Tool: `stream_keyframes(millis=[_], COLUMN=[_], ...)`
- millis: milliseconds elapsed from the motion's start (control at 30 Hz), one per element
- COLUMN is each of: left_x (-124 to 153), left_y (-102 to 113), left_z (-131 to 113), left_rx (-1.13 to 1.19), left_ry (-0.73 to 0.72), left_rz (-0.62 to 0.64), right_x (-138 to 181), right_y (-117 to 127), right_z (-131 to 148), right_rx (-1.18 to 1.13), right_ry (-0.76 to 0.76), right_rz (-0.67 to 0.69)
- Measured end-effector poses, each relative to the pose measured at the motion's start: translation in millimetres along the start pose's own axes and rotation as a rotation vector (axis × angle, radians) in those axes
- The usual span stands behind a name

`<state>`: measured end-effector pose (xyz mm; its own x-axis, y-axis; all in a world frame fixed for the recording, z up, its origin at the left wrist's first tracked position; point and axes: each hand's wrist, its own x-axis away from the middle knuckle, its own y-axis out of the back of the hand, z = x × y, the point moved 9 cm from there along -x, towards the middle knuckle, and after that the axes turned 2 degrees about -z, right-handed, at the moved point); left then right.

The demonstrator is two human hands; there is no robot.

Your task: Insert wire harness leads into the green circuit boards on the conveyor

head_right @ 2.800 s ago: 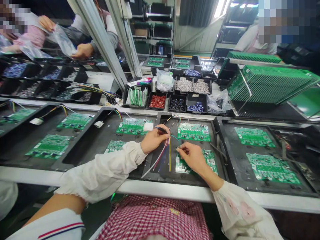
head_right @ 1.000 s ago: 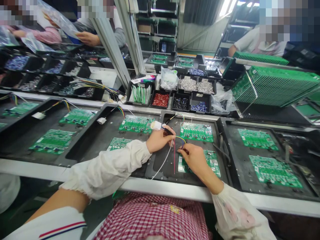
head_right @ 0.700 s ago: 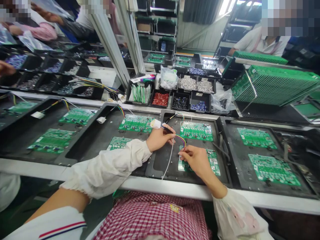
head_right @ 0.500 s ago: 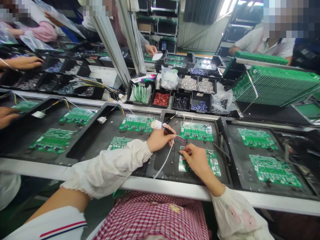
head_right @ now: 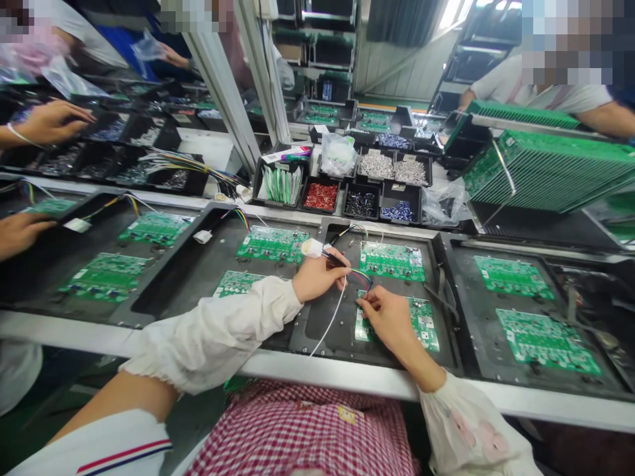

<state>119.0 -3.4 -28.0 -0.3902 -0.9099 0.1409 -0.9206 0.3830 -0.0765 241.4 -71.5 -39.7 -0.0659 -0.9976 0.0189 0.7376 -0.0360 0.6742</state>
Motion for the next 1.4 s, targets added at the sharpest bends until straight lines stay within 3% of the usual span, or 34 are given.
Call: stream_keyframes(millis=[100, 233, 267, 400, 467, 1200, 1300, 1400], left_x=[0.5, 0.6, 0.6, 0.6, 1.1, 3.5, 3.6, 4.0], left_y=[0.1, -0.3, -0.4, -2.1, -4.2, -4.9, -3.6, -2.0], left_z=[-1.0, -1.9, -1.8, 1.9, 4.4, 7.2, 5.6, -0.7], left_rx=[-0.006, -0.03, -0.039, -0.057, -0.041, 0.0, -0.008, -0.088], left_ry=[0.004, 0.02, 0.024, 0.053, 0.071, 0.113, 0.092, 0.009], left_rz=[-0.005, -0.003, -0.002, 0.018, 0.037, 0.011, 0.006, 0.015], right_x=[4.2, 17.6, 16.5, 1.0, -2.7, -0.8, 1.0, 10.6], right_y=[3.6, -18.3, -17.6, 9.1, 10.4, 11.2, 12.8, 5.9], right_z=[6.3, 18.2, 20.9, 24.2, 24.0, 28.1, 27.8, 25.4], right_rx=[0.053, -0.164, -0.203, -0.011, 0.107, 0.268, 0.265, 0.167], right_ry=[-0.001, -0.062, -0.054, 0.105, 0.176, 0.307, 0.272, 0.144], right_rz=[0.06, 0.392, 0.373, -0.022, -0.079, -0.159, -0.117, 0.044])
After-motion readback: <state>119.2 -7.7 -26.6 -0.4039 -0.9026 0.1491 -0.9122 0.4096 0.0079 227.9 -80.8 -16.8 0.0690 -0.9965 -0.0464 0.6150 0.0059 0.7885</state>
